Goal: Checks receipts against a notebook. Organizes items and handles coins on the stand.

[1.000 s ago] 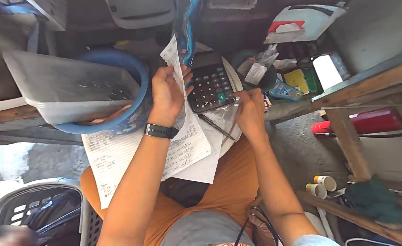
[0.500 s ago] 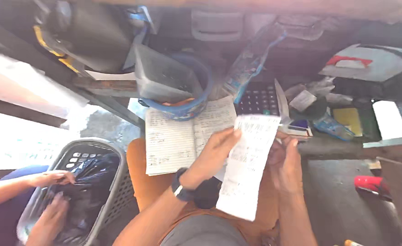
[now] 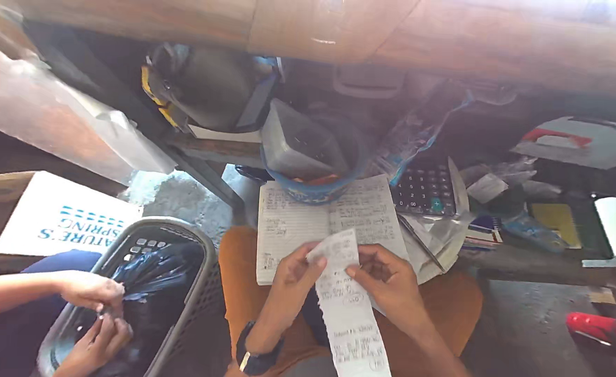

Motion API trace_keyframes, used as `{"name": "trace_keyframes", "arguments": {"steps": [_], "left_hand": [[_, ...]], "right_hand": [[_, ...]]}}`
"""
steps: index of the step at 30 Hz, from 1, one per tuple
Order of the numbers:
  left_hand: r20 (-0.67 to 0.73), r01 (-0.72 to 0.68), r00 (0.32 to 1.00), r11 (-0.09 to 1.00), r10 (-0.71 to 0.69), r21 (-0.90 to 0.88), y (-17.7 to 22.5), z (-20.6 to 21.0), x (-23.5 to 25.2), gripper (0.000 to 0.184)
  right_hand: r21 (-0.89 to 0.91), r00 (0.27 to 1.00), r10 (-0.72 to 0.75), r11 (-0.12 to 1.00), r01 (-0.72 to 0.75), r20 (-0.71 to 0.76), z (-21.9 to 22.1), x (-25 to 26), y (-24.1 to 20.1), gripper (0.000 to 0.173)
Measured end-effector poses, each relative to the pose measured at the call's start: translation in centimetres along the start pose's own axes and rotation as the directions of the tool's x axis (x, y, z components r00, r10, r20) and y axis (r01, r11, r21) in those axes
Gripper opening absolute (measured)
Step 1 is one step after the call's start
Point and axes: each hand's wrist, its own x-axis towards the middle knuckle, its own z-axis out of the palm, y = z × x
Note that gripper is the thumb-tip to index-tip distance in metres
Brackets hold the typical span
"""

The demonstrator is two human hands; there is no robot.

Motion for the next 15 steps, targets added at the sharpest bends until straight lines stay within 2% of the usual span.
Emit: {"name": "trace_keyframes", "arguments": {"steps": [2, 4, 7, 9, 10, 12, 15], "left_hand": [[0.056, -0.116, 0.992, 0.991, 0.112, 0.072, -0.2, -1.3, 0.0, 0.025], [0.025, -0.163, 0.986, 0.986, 0.162, 0.039, -0.4, -2.4, 0.2, 0.026], [-0.133, -0.153, 0.982, 0.979, 0.135, -0.137, 0.5, -4.4, 1.1, 0.022], [-0.183, -0.158, 0.975, 0.969, 0.123, -0.189, 1.3, -6.1, 2.0, 0.024], [-0.191, -0.162, 0.974, 0.967, 0.124, -0.196, 1.6, -6.8, 2.4, 0.026], [-0.189, -0.160, 0.974, 0.972, 0.126, -0.175, 2.4, -7.8, 3.4, 0.030], [-0.285, -0.111, 0.952, 0.994, 0.109, 0.008, 3.3, -8.0, 5.0, 0.041]], "right_hand": [[-0.021, 0.998, -0.052, 0.998, 0.052, 0.022, 0.6, 0.2, 0.1, 0.030], [-0.137, 0.979, -0.200, 0.971, 0.194, -0.029, 0.3, 1.7, 0.1, 0.029], [-0.414, 0.882, -0.447, 0.838, 0.355, -0.148, -1.6, 6.7, -0.8, 0.023], [-0.538, 0.844, -0.532, 0.732, 0.418, -0.069, -2.1, 10.3, -1.9, 0.023], [-0.573, 0.844, -0.536, 0.686, 0.449, 0.020, -1.9, 12.0, -2.5, 0.026], [-0.602, 0.861, -0.451, 0.628, 0.493, 0.234, -0.9, 14.7, -3.2, 0.034], [-0.590, 0.861, -0.280, 0.635, 0.498, 0.425, 0.6, 17.2, -3.6, 0.029]]}}
